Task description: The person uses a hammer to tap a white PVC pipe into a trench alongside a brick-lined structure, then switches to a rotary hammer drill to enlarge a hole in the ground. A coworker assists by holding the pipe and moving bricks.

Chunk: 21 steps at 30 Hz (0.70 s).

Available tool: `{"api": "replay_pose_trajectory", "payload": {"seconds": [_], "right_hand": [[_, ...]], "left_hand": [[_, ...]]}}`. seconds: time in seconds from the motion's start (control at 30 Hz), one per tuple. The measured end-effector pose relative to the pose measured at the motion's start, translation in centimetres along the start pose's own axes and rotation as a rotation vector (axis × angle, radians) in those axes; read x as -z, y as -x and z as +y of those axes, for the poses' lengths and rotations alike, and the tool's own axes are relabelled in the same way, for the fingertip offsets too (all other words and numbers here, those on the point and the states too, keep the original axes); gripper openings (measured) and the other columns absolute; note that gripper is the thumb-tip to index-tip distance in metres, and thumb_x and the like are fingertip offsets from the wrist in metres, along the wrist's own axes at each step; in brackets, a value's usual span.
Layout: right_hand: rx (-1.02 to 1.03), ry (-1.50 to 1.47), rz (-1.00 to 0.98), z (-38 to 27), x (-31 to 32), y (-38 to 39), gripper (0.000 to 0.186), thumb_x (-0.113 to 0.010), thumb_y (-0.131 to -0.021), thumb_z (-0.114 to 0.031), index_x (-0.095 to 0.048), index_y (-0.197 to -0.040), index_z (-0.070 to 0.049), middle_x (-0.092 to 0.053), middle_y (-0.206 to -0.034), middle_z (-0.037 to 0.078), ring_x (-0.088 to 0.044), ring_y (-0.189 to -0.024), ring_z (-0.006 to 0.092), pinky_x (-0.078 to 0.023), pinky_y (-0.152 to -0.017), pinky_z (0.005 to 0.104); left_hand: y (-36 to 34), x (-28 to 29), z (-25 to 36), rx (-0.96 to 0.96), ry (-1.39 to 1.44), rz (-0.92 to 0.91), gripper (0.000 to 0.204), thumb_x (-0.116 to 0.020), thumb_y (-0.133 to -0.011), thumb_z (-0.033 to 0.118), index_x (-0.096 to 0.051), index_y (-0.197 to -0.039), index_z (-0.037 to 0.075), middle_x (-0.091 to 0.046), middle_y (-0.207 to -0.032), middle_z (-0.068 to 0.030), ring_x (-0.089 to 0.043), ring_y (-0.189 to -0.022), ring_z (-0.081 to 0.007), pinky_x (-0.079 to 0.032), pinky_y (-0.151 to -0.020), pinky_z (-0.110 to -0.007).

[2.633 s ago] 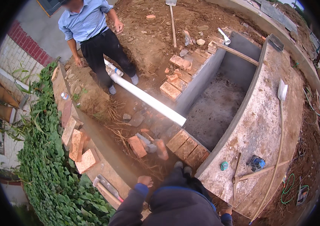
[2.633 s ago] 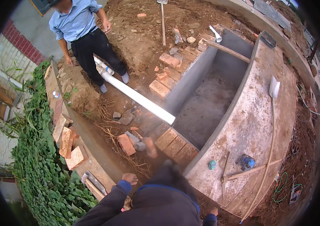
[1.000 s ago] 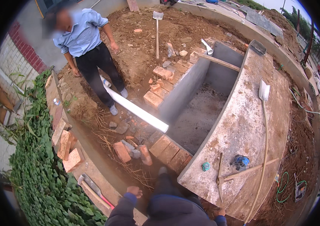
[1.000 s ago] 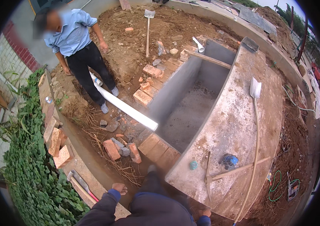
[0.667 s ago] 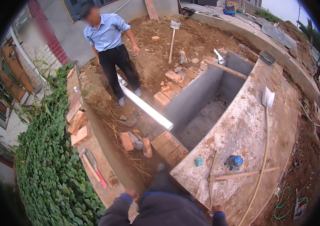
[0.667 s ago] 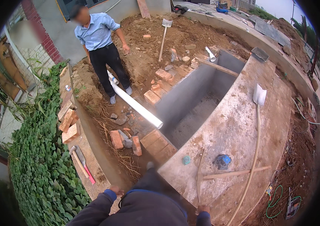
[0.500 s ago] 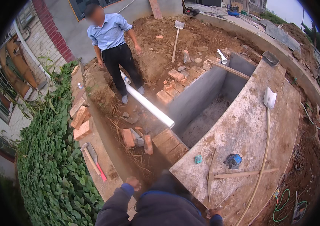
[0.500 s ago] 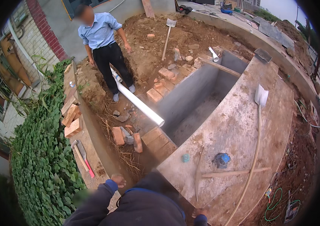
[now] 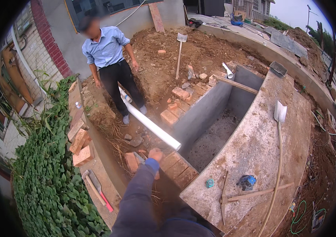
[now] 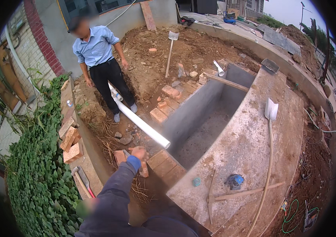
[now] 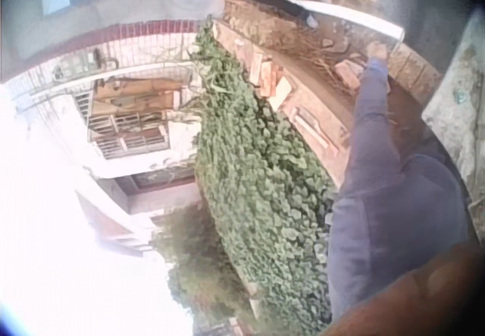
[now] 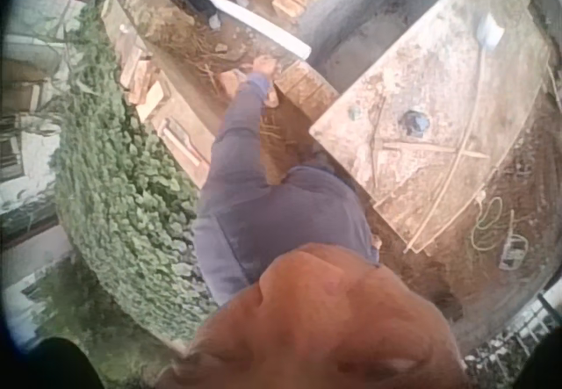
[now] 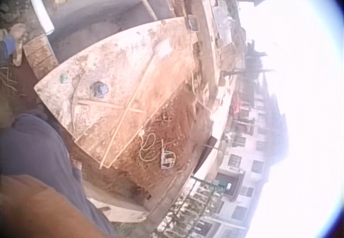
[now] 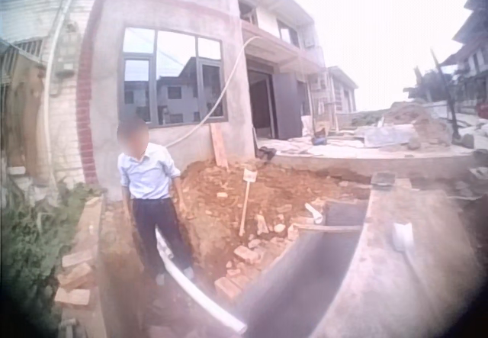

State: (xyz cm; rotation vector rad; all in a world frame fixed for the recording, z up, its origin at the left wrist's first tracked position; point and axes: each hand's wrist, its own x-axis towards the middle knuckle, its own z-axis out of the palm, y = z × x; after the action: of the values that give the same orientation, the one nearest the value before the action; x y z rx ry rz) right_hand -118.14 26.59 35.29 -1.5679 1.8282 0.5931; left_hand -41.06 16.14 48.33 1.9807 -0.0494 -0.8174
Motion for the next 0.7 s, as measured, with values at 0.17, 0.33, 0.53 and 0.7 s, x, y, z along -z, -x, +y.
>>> {"api": "replay_pose_trajectory", "payload": {"seconds": [0.17,0.33,0.53,0.7], "right_hand": [[-0.061,-0.064,0.002,-3.6,2.3,-0.7,0.041,-0.06,-0.087,-0.038,-0.064,-0.116,-0.01,-0.068,-0.102,0.014,-0.067,-0.09,0.0306,-0.054,-0.074,0.0435],[-0.069,-0.117,-0.003,-4.2,4.0,-1.5,0.04,-0.062,-0.087,-0.036,-0.061,-0.117,-0.009,-0.068,-0.1,0.015,-0.067,-0.085,0.0294,-0.055,-0.07,0.0428],[-0.009,-0.224,-0.022,3.7,2.7,-8.6,0.041,-0.065,-0.086,-0.034,-0.059,-0.117,-0.008,-0.067,-0.096,0.016,-0.067,-0.08,0.0279,-0.056,-0.065,0.042],[0.141,-0.537,-0.091,10.9,4.4,-18.8,0.045,-0.067,-0.087,-0.031,-0.051,-0.123,-0.01,-0.064,-0.091,0.015,-0.066,-0.074,0.025,-0.056,-0.058,0.0393]], "left_hand": [[6.3,-8.5,-16.9,0.325,-0.235,-0.499,0.023,-0.054,-0.089,0.018,-0.067,-0.097,0.001,-0.07,-0.086,-0.0145,-0.069,-0.069,-0.0253,-0.055,-0.057,-0.037],[16.7,-7.7,-26.6,0.689,-0.108,-0.521,0.024,-0.055,-0.091,0.015,-0.063,-0.105,-0.003,-0.07,-0.096,-0.017,-0.07,-0.074,-0.0273,-0.058,-0.061,-0.038],[20.7,-0.9,-31.7,0.829,-0.037,-0.181,0.02,-0.053,-0.091,0.009,-0.067,-0.096,-0.005,-0.071,-0.098,-0.0157,-0.07,-0.075,-0.0238,-0.058,-0.062,-0.035],[23.2,1.0,-30.2,0.667,0.098,-0.042,0.015,-0.056,-0.088,0.008,-0.067,-0.091,-0.002,-0.07,-0.091,-0.0145,-0.07,-0.072,-0.0226,-0.059,-0.059,-0.035]]}}
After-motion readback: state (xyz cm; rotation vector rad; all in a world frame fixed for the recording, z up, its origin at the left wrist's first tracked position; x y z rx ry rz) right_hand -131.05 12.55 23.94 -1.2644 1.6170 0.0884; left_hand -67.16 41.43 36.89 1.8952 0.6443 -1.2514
